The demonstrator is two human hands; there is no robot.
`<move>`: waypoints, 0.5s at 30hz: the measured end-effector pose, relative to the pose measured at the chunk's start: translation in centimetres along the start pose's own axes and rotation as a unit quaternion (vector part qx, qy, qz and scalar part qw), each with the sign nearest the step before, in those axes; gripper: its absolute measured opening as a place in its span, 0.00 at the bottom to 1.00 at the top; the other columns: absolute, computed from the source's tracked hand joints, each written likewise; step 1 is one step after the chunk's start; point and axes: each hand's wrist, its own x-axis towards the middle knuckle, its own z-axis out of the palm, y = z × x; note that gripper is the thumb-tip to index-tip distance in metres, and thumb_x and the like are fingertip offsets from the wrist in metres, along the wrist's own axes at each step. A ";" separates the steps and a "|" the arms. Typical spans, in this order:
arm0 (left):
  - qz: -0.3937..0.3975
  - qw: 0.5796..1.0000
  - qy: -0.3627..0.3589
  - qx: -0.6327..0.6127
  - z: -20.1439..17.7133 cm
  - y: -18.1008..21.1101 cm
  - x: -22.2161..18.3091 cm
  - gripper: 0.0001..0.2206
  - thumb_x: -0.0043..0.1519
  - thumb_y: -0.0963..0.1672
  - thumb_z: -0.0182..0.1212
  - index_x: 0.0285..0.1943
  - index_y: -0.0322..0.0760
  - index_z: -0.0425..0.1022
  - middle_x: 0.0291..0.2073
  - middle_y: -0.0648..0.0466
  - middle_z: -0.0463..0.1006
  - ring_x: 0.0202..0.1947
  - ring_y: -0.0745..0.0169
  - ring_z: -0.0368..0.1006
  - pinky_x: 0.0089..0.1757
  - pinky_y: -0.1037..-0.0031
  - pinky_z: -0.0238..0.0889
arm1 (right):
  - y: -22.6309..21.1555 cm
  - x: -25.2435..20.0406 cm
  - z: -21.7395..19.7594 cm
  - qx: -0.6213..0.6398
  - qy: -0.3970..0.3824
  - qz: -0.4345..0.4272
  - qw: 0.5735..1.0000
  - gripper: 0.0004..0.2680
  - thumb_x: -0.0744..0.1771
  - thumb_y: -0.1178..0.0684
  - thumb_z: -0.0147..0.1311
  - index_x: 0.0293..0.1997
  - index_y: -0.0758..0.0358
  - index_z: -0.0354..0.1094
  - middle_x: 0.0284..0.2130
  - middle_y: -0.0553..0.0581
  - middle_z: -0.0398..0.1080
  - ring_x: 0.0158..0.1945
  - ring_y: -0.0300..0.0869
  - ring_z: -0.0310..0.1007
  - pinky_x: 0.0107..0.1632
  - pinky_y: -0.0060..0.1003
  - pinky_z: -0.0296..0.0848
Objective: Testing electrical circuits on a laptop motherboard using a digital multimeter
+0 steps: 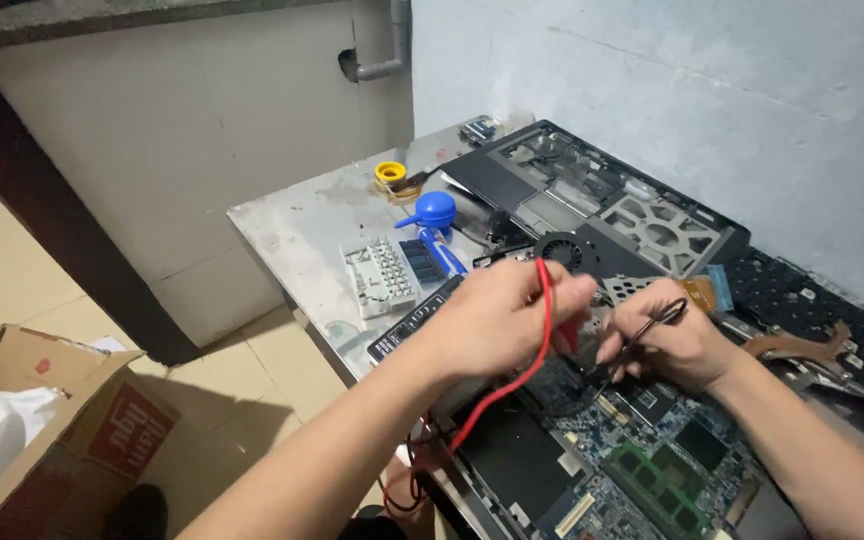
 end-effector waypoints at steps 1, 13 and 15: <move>-0.036 0.999 -0.028 -0.013 0.5 -0.6 0.2 0.20 0.69 0.59 0.55 0.43 0.48 0.84 0.29 0.58 0.89 0.42 0.52 0.90 0.51 0.64 0.78 | -0.1 -0.3 0.1 -0.004 -0.014 0.019 1.000 0.20 0.70 0.49 0.58 0.25 0.82 0.83 0.08 0.75 0.76 0.10 0.44 0.74 0.11 0.32 0.69; -0.137 0.988 -0.008 0.073 1.2 -1.3 3.1 0.22 0.67 0.55 0.64 0.65 0.45 0.74 0.48 0.44 0.89 0.61 0.36 0.82 0.60 0.54 0.73 | -2.0 0.6 1.9 -0.011 0.005 0.105 0.994 0.20 0.70 0.50 0.59 0.20 0.81 0.81 0.08 0.78 0.76 0.06 0.49 0.73 0.09 0.34 0.65; -0.122 0.990 -0.009 0.073 1.6 -2.1 3.9 0.22 0.67 0.54 0.64 0.66 0.45 0.73 0.48 0.43 0.88 0.61 0.34 0.82 0.60 0.53 0.72 | -2.1 0.6 1.9 -0.019 -0.001 0.121 0.992 0.21 0.70 0.49 0.58 0.20 0.81 0.82 0.08 0.78 0.75 0.06 0.48 0.72 0.10 0.33 0.65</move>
